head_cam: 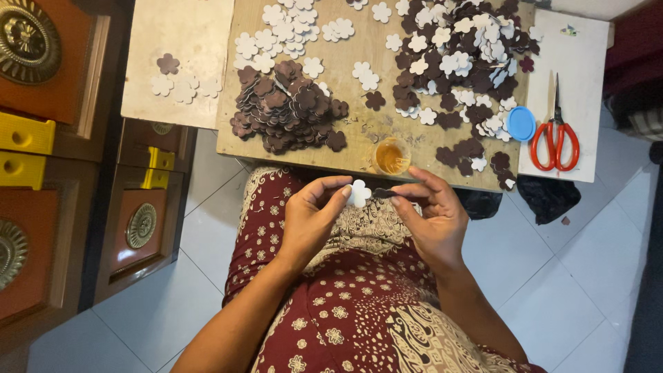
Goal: The person sits on the floor and repeatedly picks up white and brown flower-shaped craft pieces from a table. They apply glue from a small container using a toothpick to the center of one piece, then press another piece on top to form a sandwich. The assembled pieces are placed into a growing stack on the table.
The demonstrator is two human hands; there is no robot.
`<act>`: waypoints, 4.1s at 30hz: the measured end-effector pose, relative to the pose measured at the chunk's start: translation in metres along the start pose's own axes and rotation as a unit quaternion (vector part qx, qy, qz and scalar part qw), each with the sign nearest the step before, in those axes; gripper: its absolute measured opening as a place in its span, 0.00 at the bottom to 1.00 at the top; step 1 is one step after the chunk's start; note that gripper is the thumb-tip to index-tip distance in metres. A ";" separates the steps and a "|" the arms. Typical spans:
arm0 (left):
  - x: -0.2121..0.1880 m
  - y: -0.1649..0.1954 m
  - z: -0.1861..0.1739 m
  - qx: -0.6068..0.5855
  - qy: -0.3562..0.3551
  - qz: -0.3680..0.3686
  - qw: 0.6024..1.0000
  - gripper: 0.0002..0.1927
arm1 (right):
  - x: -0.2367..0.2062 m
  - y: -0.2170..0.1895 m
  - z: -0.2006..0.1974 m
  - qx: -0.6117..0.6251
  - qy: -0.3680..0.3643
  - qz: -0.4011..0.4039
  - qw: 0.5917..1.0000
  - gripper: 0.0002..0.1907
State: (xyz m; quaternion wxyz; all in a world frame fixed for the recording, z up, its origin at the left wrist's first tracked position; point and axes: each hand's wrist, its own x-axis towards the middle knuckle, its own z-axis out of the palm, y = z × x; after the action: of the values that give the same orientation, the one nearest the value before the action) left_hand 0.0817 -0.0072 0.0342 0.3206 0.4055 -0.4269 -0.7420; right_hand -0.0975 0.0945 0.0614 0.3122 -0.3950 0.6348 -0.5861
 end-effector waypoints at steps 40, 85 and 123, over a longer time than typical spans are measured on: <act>0.064 -0.032 -0.028 0.283 0.068 0.094 0.952 0.12 | 0.051 0.070 -0.079 0.012 0.102 0.013 0.995 0.29; -0.007 0.007 0.021 -0.134 -0.073 -0.051 0.987 0.25 | -0.015 -0.033 0.018 -0.251 -0.072 -0.152 0.953 0.16; 0.027 -0.025 0.018 -0.132 -0.126 -0.147 0.972 0.27 | 0.004 -0.016 -0.014 -0.399 -0.039 -0.449 0.798 0.28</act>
State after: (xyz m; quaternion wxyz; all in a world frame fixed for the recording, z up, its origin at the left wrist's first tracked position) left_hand 0.0500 -0.0118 0.0088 0.2020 0.3213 -0.2981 -0.8758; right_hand -0.1093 0.0985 0.0793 -0.1469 -0.7480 0.5509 -0.3397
